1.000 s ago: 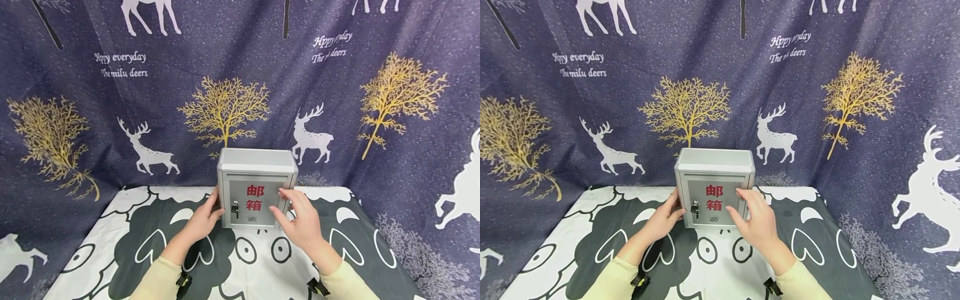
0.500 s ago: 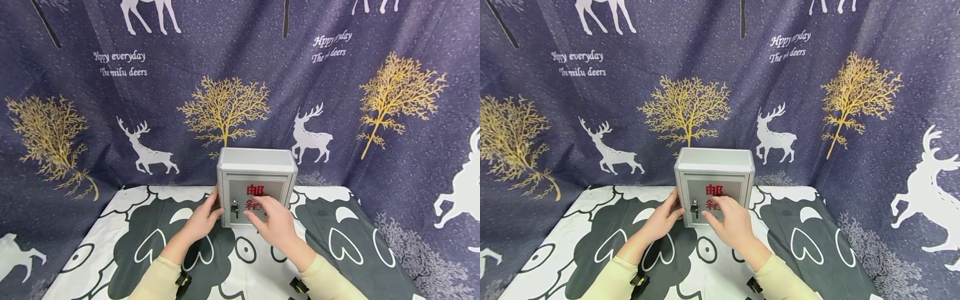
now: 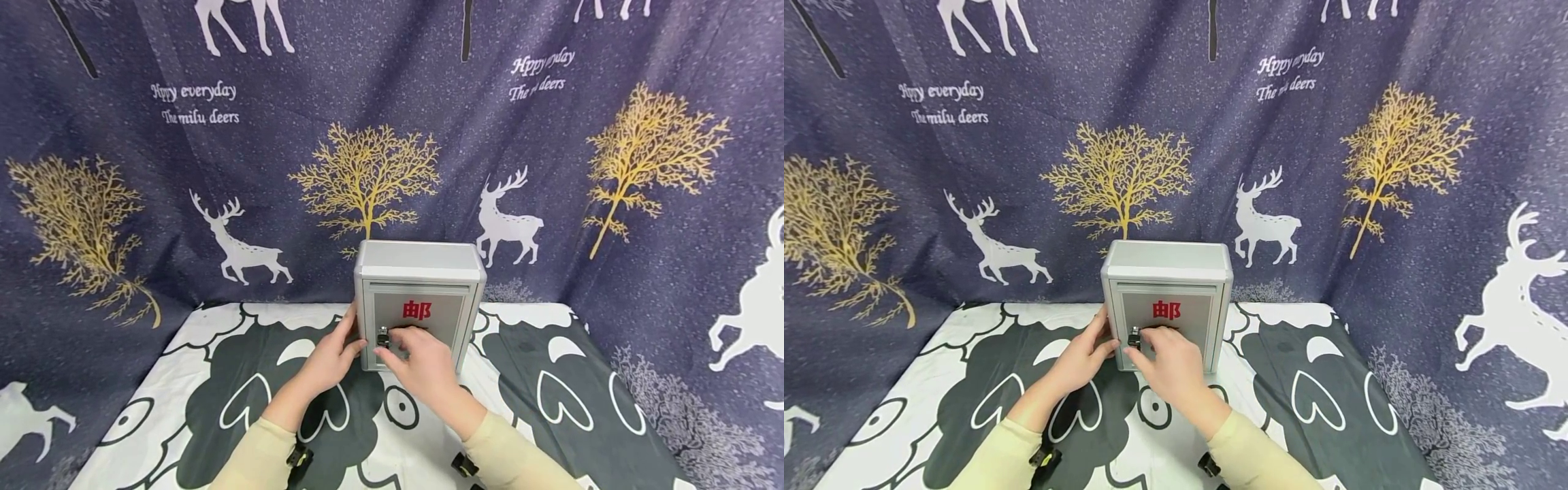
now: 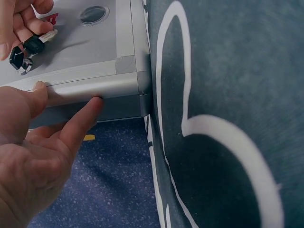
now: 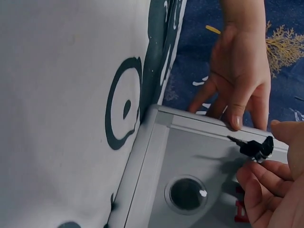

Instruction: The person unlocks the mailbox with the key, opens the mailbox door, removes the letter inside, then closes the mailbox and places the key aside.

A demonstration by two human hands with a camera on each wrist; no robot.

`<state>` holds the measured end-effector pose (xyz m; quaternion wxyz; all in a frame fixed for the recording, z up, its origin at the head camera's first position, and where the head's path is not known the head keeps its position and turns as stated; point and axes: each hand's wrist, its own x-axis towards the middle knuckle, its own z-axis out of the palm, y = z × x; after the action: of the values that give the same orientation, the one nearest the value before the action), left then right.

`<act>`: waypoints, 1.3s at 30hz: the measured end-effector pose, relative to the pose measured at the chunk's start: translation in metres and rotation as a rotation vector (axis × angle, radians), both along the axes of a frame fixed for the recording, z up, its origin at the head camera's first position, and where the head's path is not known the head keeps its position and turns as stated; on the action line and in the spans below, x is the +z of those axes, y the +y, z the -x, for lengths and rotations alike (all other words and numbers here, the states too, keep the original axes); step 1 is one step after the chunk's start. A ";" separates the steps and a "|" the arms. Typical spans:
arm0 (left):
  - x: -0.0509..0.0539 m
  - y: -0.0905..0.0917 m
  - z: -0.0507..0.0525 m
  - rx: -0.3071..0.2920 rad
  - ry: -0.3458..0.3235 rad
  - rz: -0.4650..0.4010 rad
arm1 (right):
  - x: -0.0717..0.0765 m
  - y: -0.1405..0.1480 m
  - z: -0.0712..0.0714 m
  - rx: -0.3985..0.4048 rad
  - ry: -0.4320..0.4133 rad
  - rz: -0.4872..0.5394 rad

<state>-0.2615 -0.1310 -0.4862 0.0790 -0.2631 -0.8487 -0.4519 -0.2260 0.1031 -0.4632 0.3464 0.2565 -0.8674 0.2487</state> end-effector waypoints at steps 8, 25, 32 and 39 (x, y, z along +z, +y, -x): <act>0.001 0.000 -0.001 -0.001 -0.033 -0.005 | -0.003 -0.009 0.000 -0.068 0.014 -0.006; 0.002 0.000 -0.002 0.012 -0.031 0.004 | -0.002 -0.017 0.000 -0.112 0.068 0.029; 0.002 0.001 -0.003 0.016 -0.048 0.008 | -0.004 -0.020 -0.004 -0.114 0.025 0.085; 0.002 -0.001 -0.003 0.007 -0.041 -0.002 | -0.001 -0.023 -0.005 -0.098 -0.063 0.129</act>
<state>-0.2587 -0.1316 -0.4843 0.0634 -0.2508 -0.8505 -0.4579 -0.2208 0.0805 -0.4647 0.3466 0.1829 -0.8714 0.2950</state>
